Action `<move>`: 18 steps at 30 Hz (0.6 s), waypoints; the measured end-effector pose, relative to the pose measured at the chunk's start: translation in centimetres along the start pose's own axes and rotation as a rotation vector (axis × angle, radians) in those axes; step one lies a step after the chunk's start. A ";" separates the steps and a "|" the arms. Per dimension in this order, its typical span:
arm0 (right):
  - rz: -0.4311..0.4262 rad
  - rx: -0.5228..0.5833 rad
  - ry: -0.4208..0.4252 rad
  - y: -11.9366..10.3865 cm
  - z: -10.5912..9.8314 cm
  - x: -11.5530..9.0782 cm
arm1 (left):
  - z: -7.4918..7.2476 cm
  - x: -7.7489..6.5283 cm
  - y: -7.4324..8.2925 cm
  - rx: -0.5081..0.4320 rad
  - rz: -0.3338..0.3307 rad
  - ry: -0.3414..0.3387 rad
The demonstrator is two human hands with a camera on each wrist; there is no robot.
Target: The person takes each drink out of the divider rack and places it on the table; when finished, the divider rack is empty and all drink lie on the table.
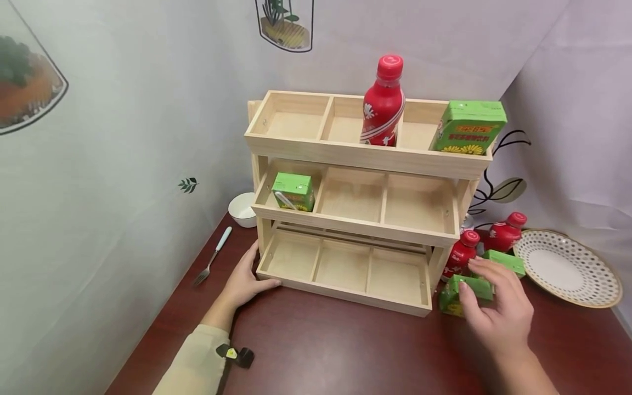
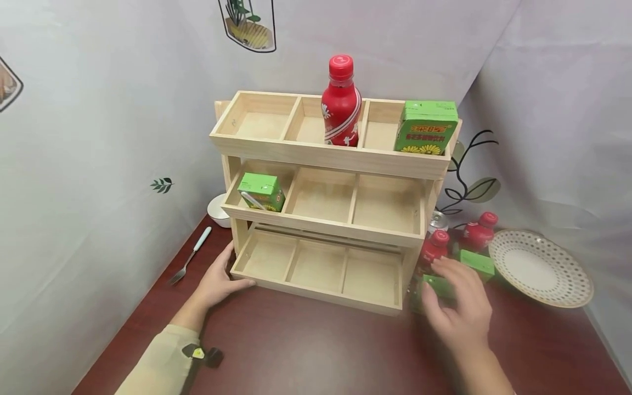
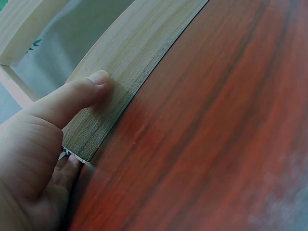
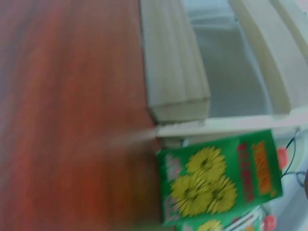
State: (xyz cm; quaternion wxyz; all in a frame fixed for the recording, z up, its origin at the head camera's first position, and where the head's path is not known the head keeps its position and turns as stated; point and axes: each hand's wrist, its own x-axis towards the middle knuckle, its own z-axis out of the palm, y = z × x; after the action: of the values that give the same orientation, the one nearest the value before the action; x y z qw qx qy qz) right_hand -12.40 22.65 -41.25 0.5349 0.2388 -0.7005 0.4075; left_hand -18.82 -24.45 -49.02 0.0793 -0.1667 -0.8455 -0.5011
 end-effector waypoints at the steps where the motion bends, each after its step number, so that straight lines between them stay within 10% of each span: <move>1: 0.000 0.007 0.004 -0.2 0.2 0.3 | 0.1 0.1 0.0 -0.004 0.000 0.001; 18: -0.220 -0.025 -0.052 -2.6 4.3 4.8 | 0.1 0.0 -0.1 -0.017 -0.005 0.008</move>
State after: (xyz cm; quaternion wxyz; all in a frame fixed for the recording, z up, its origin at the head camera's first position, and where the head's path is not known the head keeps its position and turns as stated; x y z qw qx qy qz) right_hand -14.30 18.11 -36.30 0.5609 0.3183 -0.6888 0.3312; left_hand -18.81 -24.46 -49.16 0.0798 -0.1631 -0.8414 -0.5089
